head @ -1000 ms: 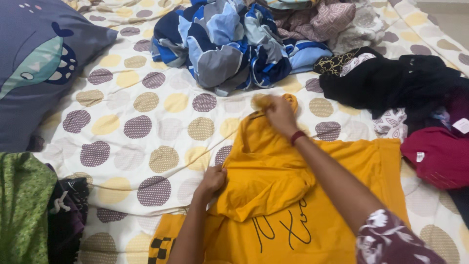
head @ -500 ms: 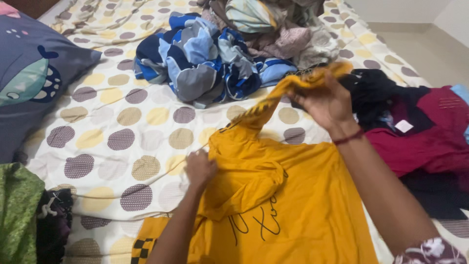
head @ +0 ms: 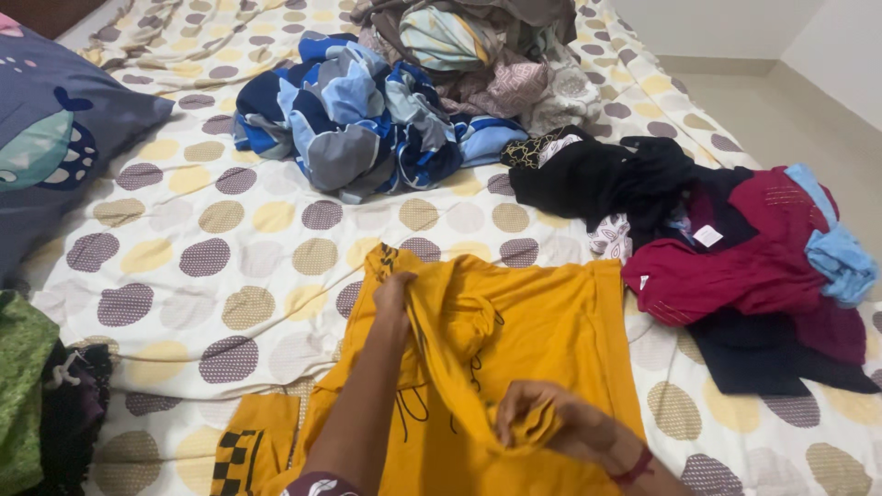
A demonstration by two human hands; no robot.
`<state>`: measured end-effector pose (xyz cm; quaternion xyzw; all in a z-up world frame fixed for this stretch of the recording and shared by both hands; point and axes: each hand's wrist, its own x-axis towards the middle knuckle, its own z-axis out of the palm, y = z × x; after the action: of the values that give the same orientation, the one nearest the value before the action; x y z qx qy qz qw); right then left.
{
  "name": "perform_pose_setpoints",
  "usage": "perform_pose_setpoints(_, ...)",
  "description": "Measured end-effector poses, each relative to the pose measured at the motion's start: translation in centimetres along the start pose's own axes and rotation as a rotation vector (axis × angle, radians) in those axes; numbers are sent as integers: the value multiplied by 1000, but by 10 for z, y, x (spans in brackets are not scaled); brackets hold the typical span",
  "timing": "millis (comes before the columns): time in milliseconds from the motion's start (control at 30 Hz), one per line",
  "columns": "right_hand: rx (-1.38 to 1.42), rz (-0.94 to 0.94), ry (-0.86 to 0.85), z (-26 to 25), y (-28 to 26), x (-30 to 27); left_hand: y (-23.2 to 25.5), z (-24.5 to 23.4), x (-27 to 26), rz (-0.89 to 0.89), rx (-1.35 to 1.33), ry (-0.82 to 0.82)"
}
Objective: The person folds a green cloth, a yellow hoodie, and a red shirt by hand on a bed.
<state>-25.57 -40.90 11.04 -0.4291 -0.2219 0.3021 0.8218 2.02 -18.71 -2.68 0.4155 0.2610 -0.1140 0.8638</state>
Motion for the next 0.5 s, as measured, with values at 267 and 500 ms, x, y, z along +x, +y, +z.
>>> perform_pose_setpoints(267,-325,314,-302,4,28,23,18,-37,15,-2,245,-73)
perform_pose_setpoints(500,-1363,502,19,-54,10,71,48,-25,35,401,832,143)
